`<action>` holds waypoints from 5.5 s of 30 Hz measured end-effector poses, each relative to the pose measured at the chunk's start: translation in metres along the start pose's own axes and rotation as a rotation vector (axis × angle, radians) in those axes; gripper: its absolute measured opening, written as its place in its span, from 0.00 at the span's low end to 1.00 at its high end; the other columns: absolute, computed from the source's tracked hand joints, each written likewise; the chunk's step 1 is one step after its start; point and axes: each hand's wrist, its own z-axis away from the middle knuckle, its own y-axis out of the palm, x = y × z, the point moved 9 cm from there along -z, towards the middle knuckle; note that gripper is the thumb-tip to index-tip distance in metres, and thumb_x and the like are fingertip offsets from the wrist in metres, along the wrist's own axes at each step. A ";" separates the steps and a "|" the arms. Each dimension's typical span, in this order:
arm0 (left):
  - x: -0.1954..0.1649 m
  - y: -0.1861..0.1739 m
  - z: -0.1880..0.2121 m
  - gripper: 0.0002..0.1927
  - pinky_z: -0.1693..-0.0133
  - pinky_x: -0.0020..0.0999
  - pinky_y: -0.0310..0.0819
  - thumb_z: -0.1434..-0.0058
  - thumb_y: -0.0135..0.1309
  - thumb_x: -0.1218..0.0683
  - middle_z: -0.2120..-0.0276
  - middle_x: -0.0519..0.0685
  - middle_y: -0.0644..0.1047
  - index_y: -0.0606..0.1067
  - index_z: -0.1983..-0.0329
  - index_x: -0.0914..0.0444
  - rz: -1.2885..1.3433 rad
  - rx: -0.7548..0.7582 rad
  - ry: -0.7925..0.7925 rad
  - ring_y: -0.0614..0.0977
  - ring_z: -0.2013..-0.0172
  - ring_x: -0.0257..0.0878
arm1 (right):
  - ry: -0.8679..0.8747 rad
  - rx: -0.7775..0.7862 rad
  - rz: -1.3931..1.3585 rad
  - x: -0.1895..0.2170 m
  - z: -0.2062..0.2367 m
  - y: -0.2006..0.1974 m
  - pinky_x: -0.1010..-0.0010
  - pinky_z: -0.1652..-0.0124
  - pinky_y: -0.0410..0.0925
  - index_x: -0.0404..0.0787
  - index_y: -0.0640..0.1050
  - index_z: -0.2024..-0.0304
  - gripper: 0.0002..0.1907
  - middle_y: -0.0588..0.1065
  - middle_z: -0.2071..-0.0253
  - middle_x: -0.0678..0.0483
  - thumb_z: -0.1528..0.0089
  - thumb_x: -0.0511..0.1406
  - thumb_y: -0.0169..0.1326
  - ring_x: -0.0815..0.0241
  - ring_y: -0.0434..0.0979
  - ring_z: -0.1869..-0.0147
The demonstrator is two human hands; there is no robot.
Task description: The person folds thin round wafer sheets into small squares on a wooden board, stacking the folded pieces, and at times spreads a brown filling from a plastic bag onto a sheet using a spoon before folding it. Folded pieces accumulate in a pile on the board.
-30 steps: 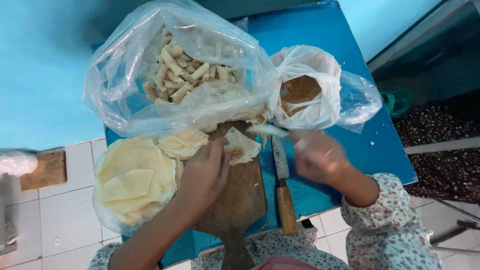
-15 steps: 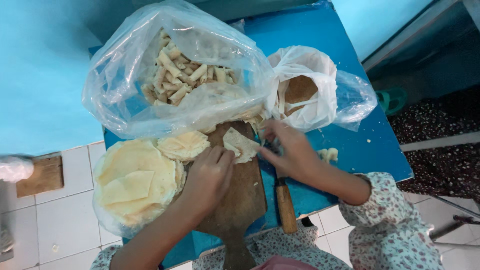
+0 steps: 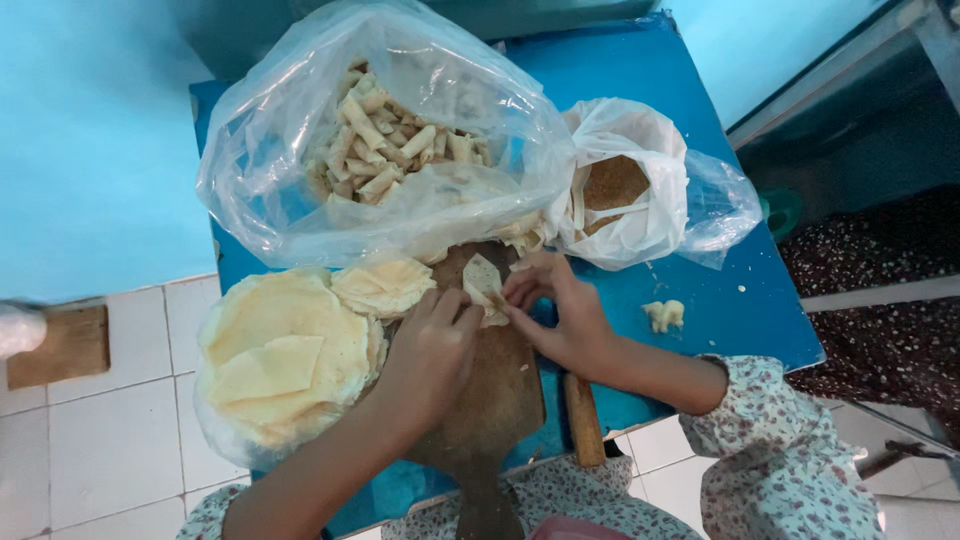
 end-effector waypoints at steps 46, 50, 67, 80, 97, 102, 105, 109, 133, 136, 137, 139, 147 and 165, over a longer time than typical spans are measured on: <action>0.002 0.008 0.000 0.13 0.55 0.49 0.71 0.53 0.54 0.65 0.62 0.57 0.74 0.76 0.63 0.66 0.069 0.003 0.050 0.75 0.59 0.56 | -0.352 0.224 0.171 0.023 -0.001 0.009 0.63 0.51 0.74 0.39 0.70 0.50 0.18 0.77 0.51 0.48 0.39 0.26 0.62 0.47 0.82 0.48; 0.007 0.001 -0.003 0.14 0.54 0.48 0.72 0.52 0.52 0.66 0.63 0.57 0.74 0.77 0.61 0.66 0.124 -0.054 -0.022 0.76 0.58 0.56 | -0.152 0.244 0.121 0.002 -0.011 0.009 0.63 0.55 0.74 0.36 0.67 0.48 0.21 0.76 0.48 0.45 0.40 0.26 0.61 0.47 0.82 0.49; 0.010 0.012 -0.008 0.10 0.59 0.46 0.74 0.44 0.57 0.59 0.61 0.53 0.74 0.78 0.59 0.65 -0.007 0.013 0.048 0.76 0.58 0.52 | -0.444 0.246 0.329 0.040 -0.012 0.007 0.60 0.59 0.71 0.36 0.69 0.44 0.24 0.75 0.59 0.46 0.40 0.28 0.64 0.45 0.78 0.56; -0.004 0.014 -0.012 0.15 0.54 0.46 0.73 0.51 0.54 0.60 0.58 0.54 0.74 0.77 0.58 0.66 -0.103 0.007 0.083 0.75 0.54 0.52 | -0.495 0.201 0.342 0.035 -0.007 0.002 0.58 0.56 0.73 0.37 0.71 0.47 0.23 0.75 0.58 0.46 0.41 0.28 0.65 0.44 0.79 0.55; -0.017 0.011 -0.027 0.14 0.58 0.48 0.75 0.54 0.55 0.64 0.61 0.55 0.74 0.77 0.62 0.65 -0.067 -0.056 -0.035 0.75 0.56 0.55 | -0.383 0.107 0.321 0.033 -0.004 -0.019 0.57 0.56 0.71 0.38 0.70 0.46 0.23 0.76 0.58 0.46 0.41 0.27 0.63 0.43 0.78 0.53; -0.015 0.014 -0.028 0.13 0.59 0.47 0.75 0.50 0.56 0.63 0.61 0.53 0.74 0.77 0.59 0.65 -0.051 -0.015 -0.044 0.75 0.56 0.54 | -0.429 0.168 0.312 0.037 -0.004 -0.020 0.56 0.54 0.71 0.34 0.69 0.43 0.25 0.76 0.58 0.45 0.41 0.28 0.62 0.42 0.77 0.53; -0.022 0.013 -0.027 0.15 0.60 0.45 0.75 0.49 0.56 0.62 0.59 0.53 0.75 0.78 0.56 0.66 -0.110 -0.046 0.004 0.76 0.56 0.52 | -0.402 0.181 0.299 0.036 -0.005 -0.019 0.57 0.55 0.71 0.35 0.69 0.43 0.23 0.76 0.58 0.47 0.39 0.27 0.61 0.44 0.77 0.54; -0.025 0.013 -0.024 0.21 0.60 0.44 0.76 0.52 0.55 0.61 0.58 0.54 0.75 0.78 0.53 0.67 -0.183 -0.035 0.027 0.75 0.55 0.52 | -0.357 0.165 0.283 0.029 -0.008 -0.019 0.58 0.57 0.71 0.35 0.70 0.46 0.21 0.76 0.60 0.47 0.39 0.27 0.61 0.44 0.78 0.56; -0.016 -0.039 -0.014 0.17 0.51 0.48 0.76 0.33 0.50 0.67 0.51 0.63 0.76 0.68 0.41 0.68 0.153 -0.383 -0.106 0.80 0.51 0.59 | -0.574 0.165 0.952 0.047 0.009 0.015 0.42 0.36 0.58 0.37 0.64 0.31 0.33 0.72 0.35 0.46 0.40 0.35 0.53 0.47 0.69 0.29; -0.021 -0.061 -0.004 0.18 0.50 0.49 0.77 0.34 0.49 0.69 0.51 0.59 0.77 0.67 0.41 0.67 0.156 -0.460 -0.087 0.80 0.50 0.57 | -0.526 0.151 0.921 0.049 0.000 0.017 0.44 0.36 0.59 0.36 0.63 0.29 0.33 0.71 0.34 0.48 0.37 0.36 0.53 0.50 0.68 0.28; -0.024 -0.065 -0.002 0.18 0.51 0.48 0.77 0.34 0.50 0.69 0.51 0.59 0.77 0.68 0.42 0.67 0.156 -0.460 -0.074 0.80 0.50 0.57 | -0.512 0.145 0.904 0.050 -0.002 0.017 0.46 0.37 0.60 0.36 0.63 0.29 0.33 0.71 0.34 0.49 0.36 0.36 0.53 0.50 0.68 0.28; -0.030 -0.072 0.000 0.18 0.52 0.47 0.77 0.36 0.51 0.69 0.50 0.59 0.76 0.69 0.43 0.67 0.158 -0.457 -0.045 0.81 0.50 0.56 | -0.499 0.165 0.902 0.049 -0.005 0.019 0.51 0.38 0.61 0.35 0.64 0.29 0.34 0.72 0.34 0.48 0.38 0.35 0.53 0.51 0.69 0.29; -0.060 -0.088 0.005 0.19 0.49 0.48 0.75 0.46 0.57 0.67 0.50 0.56 0.77 0.75 0.50 0.66 0.096 -0.378 0.146 0.78 0.51 0.55 | -0.249 0.063 0.255 0.051 0.000 -0.006 0.62 0.43 0.68 0.45 0.61 0.35 0.32 0.76 0.45 0.47 0.37 0.28 0.59 0.51 0.76 0.42; -0.092 -0.058 0.009 0.25 0.40 0.52 0.68 0.41 0.58 0.55 0.46 0.50 0.77 0.76 0.39 0.65 -0.196 -0.195 0.506 0.77 0.43 0.46 | 0.619 0.407 -1.071 0.025 0.042 -0.001 0.73 0.54 0.65 0.48 0.43 0.20 0.49 0.73 0.59 0.62 0.38 0.29 0.51 0.69 0.71 0.56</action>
